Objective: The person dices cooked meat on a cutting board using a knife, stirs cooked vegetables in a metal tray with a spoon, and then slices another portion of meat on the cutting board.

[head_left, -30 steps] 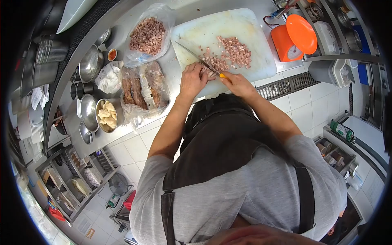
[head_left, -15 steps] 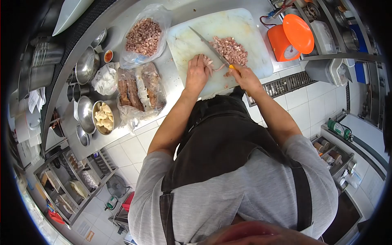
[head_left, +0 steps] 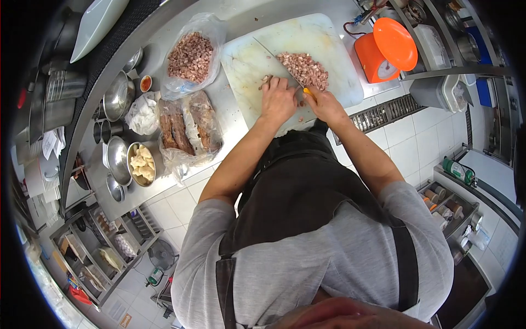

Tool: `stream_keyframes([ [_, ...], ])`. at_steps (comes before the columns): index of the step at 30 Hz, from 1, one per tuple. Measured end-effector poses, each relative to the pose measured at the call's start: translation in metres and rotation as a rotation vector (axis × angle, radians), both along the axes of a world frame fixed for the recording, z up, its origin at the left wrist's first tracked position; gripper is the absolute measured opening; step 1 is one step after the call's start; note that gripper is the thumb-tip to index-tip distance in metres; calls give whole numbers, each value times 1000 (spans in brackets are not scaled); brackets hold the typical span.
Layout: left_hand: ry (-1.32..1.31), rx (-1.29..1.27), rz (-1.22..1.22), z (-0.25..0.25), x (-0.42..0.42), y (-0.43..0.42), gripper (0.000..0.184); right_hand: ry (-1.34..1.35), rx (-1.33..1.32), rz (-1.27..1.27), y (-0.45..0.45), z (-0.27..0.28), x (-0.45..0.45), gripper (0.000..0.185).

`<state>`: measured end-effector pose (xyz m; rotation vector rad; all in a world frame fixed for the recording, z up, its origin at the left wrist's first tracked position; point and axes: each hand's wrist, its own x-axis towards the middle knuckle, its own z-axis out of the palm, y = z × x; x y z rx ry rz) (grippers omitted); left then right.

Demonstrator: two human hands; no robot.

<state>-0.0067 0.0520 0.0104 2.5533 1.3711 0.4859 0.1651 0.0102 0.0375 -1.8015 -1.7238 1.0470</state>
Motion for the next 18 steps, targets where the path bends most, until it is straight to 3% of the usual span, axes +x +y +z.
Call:
stream_keyframes([
  [5,60,7,4,-4,8,3,12,-75,12,37,-13,-12,16,30],
  [14,-197,75,142,8,-32,46,9,-19,-155,-58,-20,4,31,46],
  [16,75,-116,189,4,-50,58,10,-25,-154,-61,-22,6,29,46],
  [18,50,-104,135,0,-63,62,12,-34,-149,-60,-21,6,28,46],
])
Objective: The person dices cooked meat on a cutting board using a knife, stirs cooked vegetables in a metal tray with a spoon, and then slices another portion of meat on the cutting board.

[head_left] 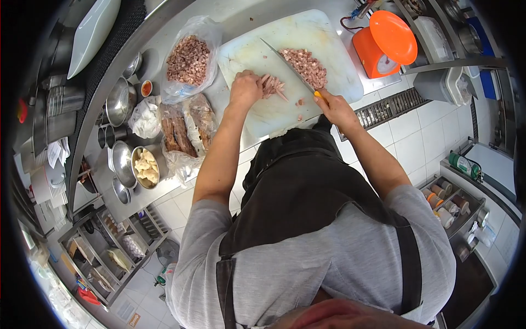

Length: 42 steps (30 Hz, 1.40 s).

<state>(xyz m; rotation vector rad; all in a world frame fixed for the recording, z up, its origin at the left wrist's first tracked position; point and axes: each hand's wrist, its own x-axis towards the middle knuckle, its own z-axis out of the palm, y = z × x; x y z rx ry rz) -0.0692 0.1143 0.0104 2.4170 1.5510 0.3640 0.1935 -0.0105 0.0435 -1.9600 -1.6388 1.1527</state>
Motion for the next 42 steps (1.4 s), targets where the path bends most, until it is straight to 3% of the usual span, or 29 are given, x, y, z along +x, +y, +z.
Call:
stream_keyframes([
  [4,-127,-28,-129,24,6,-9,19,-4,2,9,-1,-5,2,46],
  [7,-80,41,-309,22,20,-34,21,-7,-5,12,-2,-4,2,46],
  [11,-11,169,-371,15,27,-48,16,-12,59,6,-3,-8,-1,45],
  [14,-226,147,-315,18,28,-42,10,-15,-32,5,-3,-5,0,37],
  [16,-480,87,-97,13,22,-25,9,-5,-5,-2,-5,-9,0,37],
  [20,-304,81,145,-10,0,-2,9,-22,22,10,-4,-13,-1,37],
  [22,-176,11,20,-15,-4,5,13,-22,34,8,-3,-10,0,37],
  [26,-257,-38,-36,-7,-1,-4,24,-14,47,3,-6,-12,-1,41],
  [29,-177,68,-98,-1,12,-25,38,-14,40,6,-5,-12,-1,39],
  [31,-63,167,-14,7,21,-37,47,-21,17,9,-3,-10,0,38],
  [35,-121,315,-88,22,36,-54,43,-21,-27,-3,-3,-6,-1,36],
  [37,-190,-47,-456,13,43,-68,38,-13,-3,-5,-3,-9,0,36],
  [42,-176,-143,-478,-11,56,-92,22,6,79,-3,-4,-15,0,36],
])
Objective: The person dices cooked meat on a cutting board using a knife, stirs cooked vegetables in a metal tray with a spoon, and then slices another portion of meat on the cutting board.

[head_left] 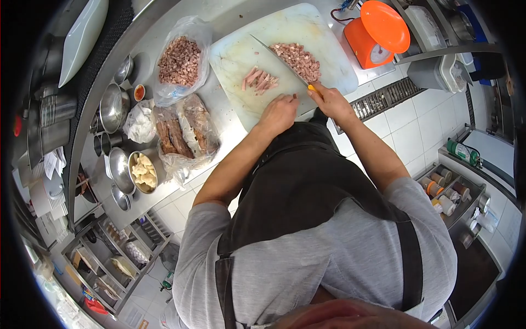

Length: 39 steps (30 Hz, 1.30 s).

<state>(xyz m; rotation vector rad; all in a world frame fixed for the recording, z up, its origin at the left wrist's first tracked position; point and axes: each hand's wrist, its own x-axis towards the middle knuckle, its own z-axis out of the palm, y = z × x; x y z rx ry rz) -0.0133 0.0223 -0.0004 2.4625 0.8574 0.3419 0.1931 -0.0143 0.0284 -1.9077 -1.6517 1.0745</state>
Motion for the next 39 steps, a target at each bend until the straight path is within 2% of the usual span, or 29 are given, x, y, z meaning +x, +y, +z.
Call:
stream_keyframes([
  [4,-99,42,165,-9,10,24,16,4,-9,-1,-5,2,-2,36],
  [6,-156,113,150,-9,19,32,17,0,3,5,0,7,-1,36],
  [9,-114,31,169,-11,27,36,19,0,-41,-35,0,12,-3,35],
  [12,-187,-11,213,-4,26,33,20,14,-46,-40,-2,13,-1,35],
  [15,-168,-7,291,-1,14,32,18,7,-65,-35,-5,32,-6,35],
  [17,-129,51,332,-3,10,34,10,76,-91,-75,-5,54,-12,35],
  [20,-89,61,345,-1,10,33,6,88,-86,-60,-2,64,-19,34],
  [24,-86,81,313,-7,16,31,7,31,32,19,-1,6,-17,32],
  [28,-43,74,269,1,21,25,9,12,36,41,0,-2,-18,32],
  [36,-3,43,230,-4,29,19,20,98,-5,-17,2,24,-11,36],
  [39,-35,15,262,-5,35,30,18,97,-66,-150,-1,45,0,39],
])
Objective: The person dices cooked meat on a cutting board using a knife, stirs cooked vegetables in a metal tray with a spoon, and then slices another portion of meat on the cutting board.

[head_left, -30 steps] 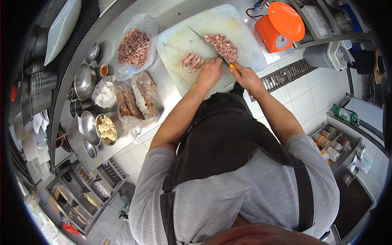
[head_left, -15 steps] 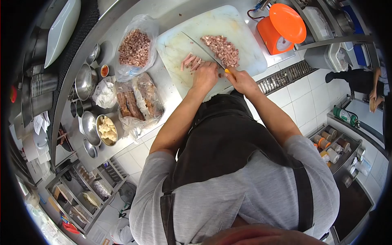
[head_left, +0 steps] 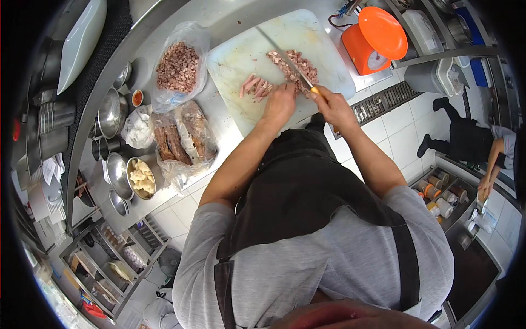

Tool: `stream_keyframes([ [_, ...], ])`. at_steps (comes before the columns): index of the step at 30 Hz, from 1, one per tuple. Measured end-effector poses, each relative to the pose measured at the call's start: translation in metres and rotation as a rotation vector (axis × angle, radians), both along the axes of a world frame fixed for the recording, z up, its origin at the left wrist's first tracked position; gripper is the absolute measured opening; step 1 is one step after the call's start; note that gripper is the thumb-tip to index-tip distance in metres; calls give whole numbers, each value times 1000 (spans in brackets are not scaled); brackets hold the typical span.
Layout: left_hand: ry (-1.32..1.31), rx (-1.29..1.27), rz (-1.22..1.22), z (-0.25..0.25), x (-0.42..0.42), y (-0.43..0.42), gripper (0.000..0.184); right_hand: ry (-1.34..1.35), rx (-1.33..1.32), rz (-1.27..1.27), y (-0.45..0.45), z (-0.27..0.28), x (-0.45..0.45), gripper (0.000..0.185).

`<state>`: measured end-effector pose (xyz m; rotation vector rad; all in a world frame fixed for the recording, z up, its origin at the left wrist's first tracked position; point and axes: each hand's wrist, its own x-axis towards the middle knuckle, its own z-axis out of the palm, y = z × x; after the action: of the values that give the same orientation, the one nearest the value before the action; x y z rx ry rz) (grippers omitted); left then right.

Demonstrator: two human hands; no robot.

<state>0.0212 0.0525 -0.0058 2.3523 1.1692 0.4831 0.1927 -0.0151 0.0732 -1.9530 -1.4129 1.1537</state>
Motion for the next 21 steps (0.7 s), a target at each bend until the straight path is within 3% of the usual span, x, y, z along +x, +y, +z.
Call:
stream_keyframes([
  [3,-223,50,99,15,6,10,18,-17,-9,-153,-6,-8,18,38],
  [17,94,217,-298,9,55,6,16,-13,-24,-233,-21,-18,35,41],
  [21,-29,238,-187,10,50,14,6,-7,-6,-219,-21,-24,41,40],
])
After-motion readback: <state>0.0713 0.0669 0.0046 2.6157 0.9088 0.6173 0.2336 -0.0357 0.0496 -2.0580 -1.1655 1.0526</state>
